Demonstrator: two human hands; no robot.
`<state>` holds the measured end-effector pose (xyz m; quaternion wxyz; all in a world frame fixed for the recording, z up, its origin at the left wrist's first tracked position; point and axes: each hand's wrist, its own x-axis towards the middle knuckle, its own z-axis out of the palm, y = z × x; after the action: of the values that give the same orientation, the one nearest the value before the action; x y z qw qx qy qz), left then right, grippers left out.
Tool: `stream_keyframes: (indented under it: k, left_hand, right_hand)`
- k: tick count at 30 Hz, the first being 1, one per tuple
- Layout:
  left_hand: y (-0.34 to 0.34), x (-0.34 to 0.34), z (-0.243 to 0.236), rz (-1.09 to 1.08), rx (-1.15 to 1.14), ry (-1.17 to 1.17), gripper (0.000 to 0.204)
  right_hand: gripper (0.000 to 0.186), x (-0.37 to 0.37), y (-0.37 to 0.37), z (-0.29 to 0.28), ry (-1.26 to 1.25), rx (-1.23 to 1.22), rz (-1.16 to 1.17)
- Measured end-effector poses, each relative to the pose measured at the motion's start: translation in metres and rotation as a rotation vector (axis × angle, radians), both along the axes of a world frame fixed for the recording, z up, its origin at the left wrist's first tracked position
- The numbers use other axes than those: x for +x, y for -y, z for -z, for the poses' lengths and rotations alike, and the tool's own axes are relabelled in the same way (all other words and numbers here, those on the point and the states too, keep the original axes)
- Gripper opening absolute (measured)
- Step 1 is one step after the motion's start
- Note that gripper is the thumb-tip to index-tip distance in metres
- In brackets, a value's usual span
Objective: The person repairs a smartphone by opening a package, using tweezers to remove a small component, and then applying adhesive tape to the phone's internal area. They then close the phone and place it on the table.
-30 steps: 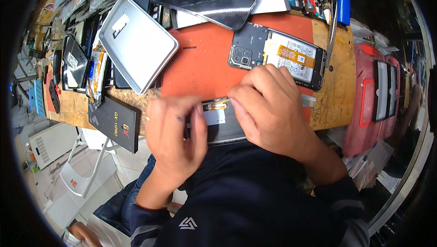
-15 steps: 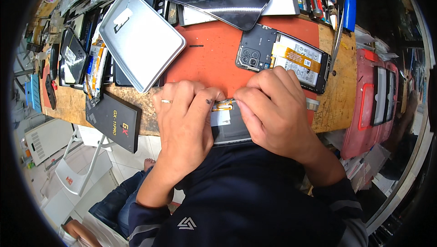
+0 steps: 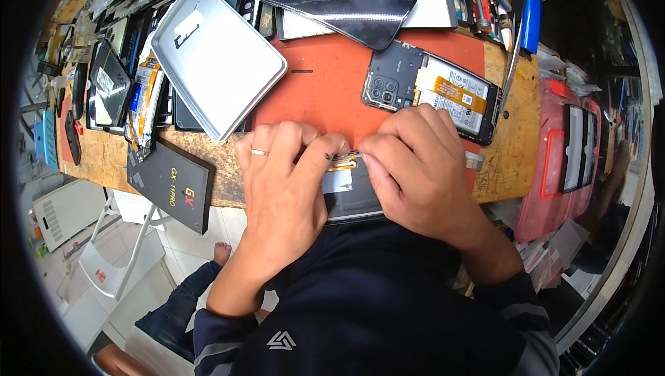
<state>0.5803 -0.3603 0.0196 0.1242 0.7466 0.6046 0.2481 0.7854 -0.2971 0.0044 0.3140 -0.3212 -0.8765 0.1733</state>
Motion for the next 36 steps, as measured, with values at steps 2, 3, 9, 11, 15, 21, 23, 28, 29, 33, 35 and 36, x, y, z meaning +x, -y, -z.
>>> stream_keyframes:
  k: [2, 3, 9, 11, 15, 21, 23, 28, 29, 33, 35, 36]
  left_hand:
    - [-0.0002, 0.0006, 0.0000, -0.006, 0.008, 0.008, 0.036]
    - [0.0003, 0.0007, 0.0019, -0.012, 0.017, 0.015, 0.035]
    - [0.0014, 0.0017, 0.0058, -0.031, 0.039, 0.015, 0.033]
    - [0.0014, 0.0009, 0.0056, -0.026, 0.037, 0.012, 0.033]
    - [0.0010, -0.0005, 0.0046, -0.014, 0.044, 0.014, 0.033]
    - [0.0018, 0.0001, 0.0044, -0.021, 0.044, 0.057, 0.025]
    - [0.0013, 0.0009, 0.0031, -0.023, 0.035, 0.064, 0.021]
    - [0.0002, 0.0013, -0.0004, -0.017, 0.012, 0.049, 0.020]
    - [0.0000, 0.0013, -0.0006, -0.019, 0.011, 0.054, 0.020]
    - [-0.0007, 0.0001, -0.0005, -0.012, 0.008, 0.057, 0.020]
    - [-0.0009, -0.0002, -0.0011, -0.009, -0.001, 0.055, 0.018]
    - [-0.0011, 0.0002, -0.0023, -0.010, -0.008, 0.057, 0.016]
  right_hand:
    - [0.022, -0.0002, -0.0003, 0.0011, -0.013, -0.002, -0.001]
    - [0.022, -0.0002, -0.0005, 0.0004, -0.014, -0.003, -0.002]
    - [0.023, 0.0005, 0.0012, -0.0050, -0.002, -0.046, 0.015]
    - [0.022, 0.0001, 0.0012, -0.0041, -0.003, -0.039, 0.018]
    - [0.022, -0.0002, 0.0008, -0.0029, -0.003, -0.024, 0.011]
    - [0.023, 0.0012, 0.0015, -0.0021, -0.004, -0.032, 0.021]
    - [0.023, 0.0011, 0.0015, -0.0023, -0.006, -0.035, 0.024]
    - [0.023, 0.0005, 0.0002, -0.0053, -0.002, -0.068, 0.005]
    - [0.023, 0.0006, -0.0003, -0.0051, 0.006, -0.072, 0.001]
    - [0.022, 0.0001, -0.0006, -0.0059, 0.016, -0.072, 0.001]
    - [0.021, -0.0004, -0.0005, -0.0059, 0.022, -0.063, 0.001]
    - [0.021, -0.0003, -0.0004, -0.0059, 0.020, -0.064, -0.002]
